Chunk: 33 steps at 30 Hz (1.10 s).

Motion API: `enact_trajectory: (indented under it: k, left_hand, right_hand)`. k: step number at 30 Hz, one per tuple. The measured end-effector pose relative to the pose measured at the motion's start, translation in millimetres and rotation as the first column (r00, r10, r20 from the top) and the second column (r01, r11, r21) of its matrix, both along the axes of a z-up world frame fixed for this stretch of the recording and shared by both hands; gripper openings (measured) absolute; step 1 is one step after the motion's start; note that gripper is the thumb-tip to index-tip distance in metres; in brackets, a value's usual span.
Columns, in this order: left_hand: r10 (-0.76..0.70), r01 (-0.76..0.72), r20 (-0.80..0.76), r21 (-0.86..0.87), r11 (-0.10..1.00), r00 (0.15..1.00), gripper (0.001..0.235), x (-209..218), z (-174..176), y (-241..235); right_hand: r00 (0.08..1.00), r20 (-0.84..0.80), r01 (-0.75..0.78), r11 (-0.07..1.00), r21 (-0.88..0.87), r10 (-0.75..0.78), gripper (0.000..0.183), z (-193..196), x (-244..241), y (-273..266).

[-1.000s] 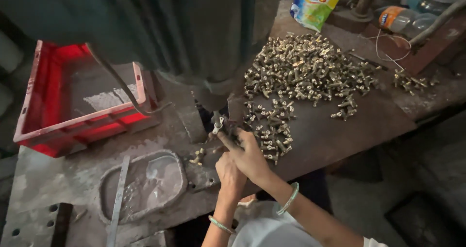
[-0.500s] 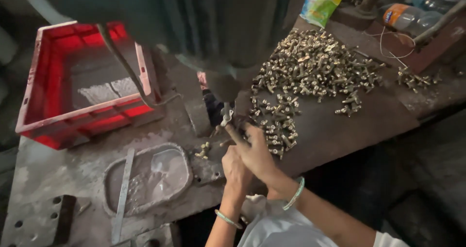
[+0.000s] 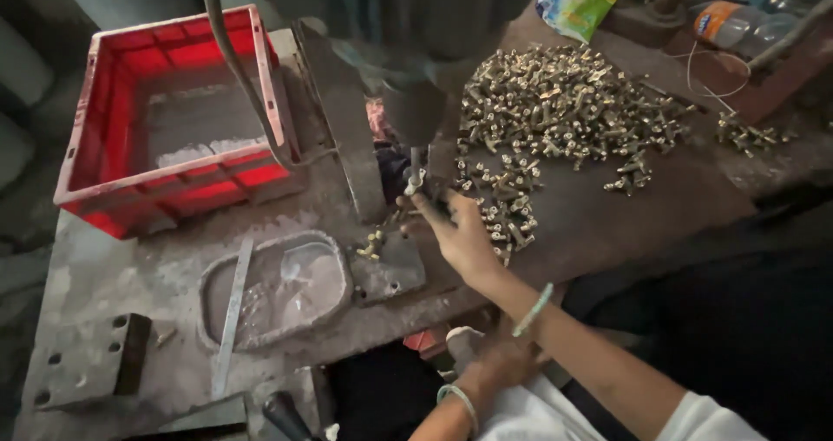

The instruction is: The person holds small brass fittings one at a time against a rotating grinding and polishing machine, moving each piece to shape and smooth its surfaces, occasionally dipping pieces in a water tray and placing finished pieces on the workbench beside a large pile of similar parts.

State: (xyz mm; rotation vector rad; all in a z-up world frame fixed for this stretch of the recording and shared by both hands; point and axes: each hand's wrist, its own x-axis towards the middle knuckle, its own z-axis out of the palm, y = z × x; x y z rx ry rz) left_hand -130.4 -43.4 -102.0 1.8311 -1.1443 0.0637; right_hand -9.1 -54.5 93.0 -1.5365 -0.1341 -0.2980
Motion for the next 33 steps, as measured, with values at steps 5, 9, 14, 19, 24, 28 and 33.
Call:
enact_trajectory:
  k: [5, 9, 14, 19, 24, 28, 33]
  left_hand:
    - [0.062, -0.058, -0.010, 0.210, 0.976, 0.998, 0.068, 16, -51, -12]
    - [0.204, -0.315, 0.383, 0.254, 0.915, 0.901, 0.059, -18, -25, -5]
    - [0.341, -0.303, -0.044, 0.362, 0.882, 0.939, 0.064, -7, 63, 39]
    - [0.337, -0.188, -0.304, 0.428, 0.884, 0.891, 0.072, 28, -4, 71]
    - [0.566, -0.392, -0.146, 0.583, 0.711, 0.811, 0.076, -9, 46, 68]
    - [0.523, -0.408, 0.037, 0.673, 0.617, 0.852, 0.085, -36, 127, 91]
    - [0.474, -0.611, 0.416, 0.682, 0.401, 0.776, 0.047, -70, 172, 135]
  right_hand:
    - [1.000, 0.005, 0.015, 0.978, 0.209, -0.016, 0.024, -18, 15, 5]
    - [0.999, -0.036, 0.039, 0.984, 0.172, -0.034, 0.022, -21, 11, -1]
    - [0.986, 0.157, 0.089, 0.978, -0.191, -0.059, 0.021, -30, 24, -12]
    - [0.998, 0.063, -0.007, 0.978, 0.209, -0.006, 0.022, -28, 33, -1]
    - [0.998, 0.059, 0.010, 0.983, 0.184, -0.022, 0.020, -28, 28, -1]
    - [0.998, 0.069, -0.014, 0.986, 0.166, 0.003, 0.019, -28, 28, -2]
    - [0.996, 0.077, -0.051, 0.972, 0.228, 0.034, 0.017, -31, 38, 8]
